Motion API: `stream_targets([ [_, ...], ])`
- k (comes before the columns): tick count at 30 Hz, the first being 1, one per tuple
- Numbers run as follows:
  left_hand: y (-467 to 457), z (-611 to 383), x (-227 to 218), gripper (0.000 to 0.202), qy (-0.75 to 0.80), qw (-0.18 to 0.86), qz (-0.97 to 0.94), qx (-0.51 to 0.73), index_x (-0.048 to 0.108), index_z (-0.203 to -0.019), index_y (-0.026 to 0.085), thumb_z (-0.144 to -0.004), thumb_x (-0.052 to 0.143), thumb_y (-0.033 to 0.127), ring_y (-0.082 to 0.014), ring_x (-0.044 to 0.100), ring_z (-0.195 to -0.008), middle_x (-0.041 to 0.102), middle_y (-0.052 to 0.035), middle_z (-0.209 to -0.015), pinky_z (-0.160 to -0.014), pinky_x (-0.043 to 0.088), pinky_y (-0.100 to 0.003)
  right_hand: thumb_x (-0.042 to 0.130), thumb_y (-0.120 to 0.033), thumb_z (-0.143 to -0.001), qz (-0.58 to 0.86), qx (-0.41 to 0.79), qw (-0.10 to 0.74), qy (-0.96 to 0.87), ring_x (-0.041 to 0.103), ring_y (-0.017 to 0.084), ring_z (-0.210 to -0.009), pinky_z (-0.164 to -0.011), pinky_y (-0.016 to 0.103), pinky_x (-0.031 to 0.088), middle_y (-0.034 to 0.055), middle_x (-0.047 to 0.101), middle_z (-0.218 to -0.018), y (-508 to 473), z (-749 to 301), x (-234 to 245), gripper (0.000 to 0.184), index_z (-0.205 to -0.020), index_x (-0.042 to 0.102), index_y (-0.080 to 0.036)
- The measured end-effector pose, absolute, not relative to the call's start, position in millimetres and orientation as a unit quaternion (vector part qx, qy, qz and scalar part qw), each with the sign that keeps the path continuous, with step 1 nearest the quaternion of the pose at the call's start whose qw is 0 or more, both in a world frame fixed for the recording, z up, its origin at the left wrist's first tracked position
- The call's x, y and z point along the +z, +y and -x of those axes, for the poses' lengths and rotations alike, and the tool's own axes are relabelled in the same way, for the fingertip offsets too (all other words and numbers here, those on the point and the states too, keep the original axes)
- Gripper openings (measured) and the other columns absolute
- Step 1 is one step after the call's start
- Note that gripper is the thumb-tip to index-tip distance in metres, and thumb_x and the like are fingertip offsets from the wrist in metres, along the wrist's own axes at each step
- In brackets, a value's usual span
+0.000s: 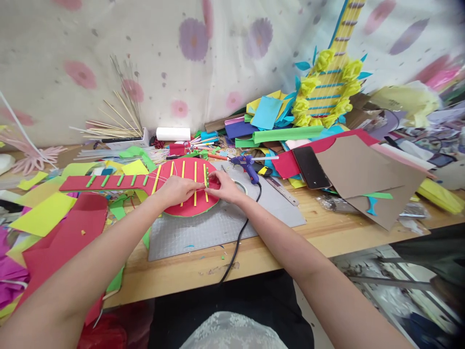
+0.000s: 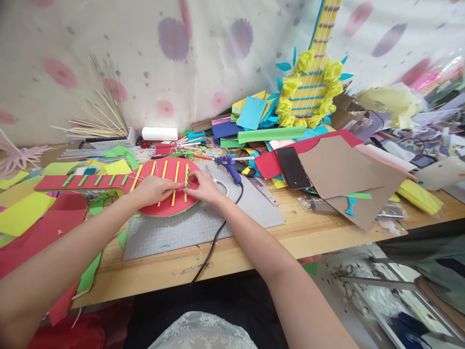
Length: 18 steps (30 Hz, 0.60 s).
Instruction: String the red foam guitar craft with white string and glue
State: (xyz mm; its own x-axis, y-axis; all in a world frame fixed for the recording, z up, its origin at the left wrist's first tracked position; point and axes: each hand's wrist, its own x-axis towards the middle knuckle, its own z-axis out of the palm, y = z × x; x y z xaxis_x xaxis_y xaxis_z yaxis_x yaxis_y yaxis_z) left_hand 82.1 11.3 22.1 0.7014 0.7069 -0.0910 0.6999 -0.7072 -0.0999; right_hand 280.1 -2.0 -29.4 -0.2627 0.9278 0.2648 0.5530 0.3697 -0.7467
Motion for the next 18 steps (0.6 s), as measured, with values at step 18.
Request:
stream_targets([
  [18,6,-85,27,0.043,-0.414,0.019,0.906,0.08,0.05,-0.129,0.04,-0.09,0.034,0.028,-0.0207,0.065,-0.094,0.068,0.0005,-0.113,-0.066,0.044,-0.027,0.038,-0.026,-0.087,0.702,0.274,0.175,-0.634,0.06,0.028,-0.104,-0.088,0.043,0.044,0.0119,0.064,-0.109,2,-277,-11,0.045,-0.131,0.034,-0.017],
])
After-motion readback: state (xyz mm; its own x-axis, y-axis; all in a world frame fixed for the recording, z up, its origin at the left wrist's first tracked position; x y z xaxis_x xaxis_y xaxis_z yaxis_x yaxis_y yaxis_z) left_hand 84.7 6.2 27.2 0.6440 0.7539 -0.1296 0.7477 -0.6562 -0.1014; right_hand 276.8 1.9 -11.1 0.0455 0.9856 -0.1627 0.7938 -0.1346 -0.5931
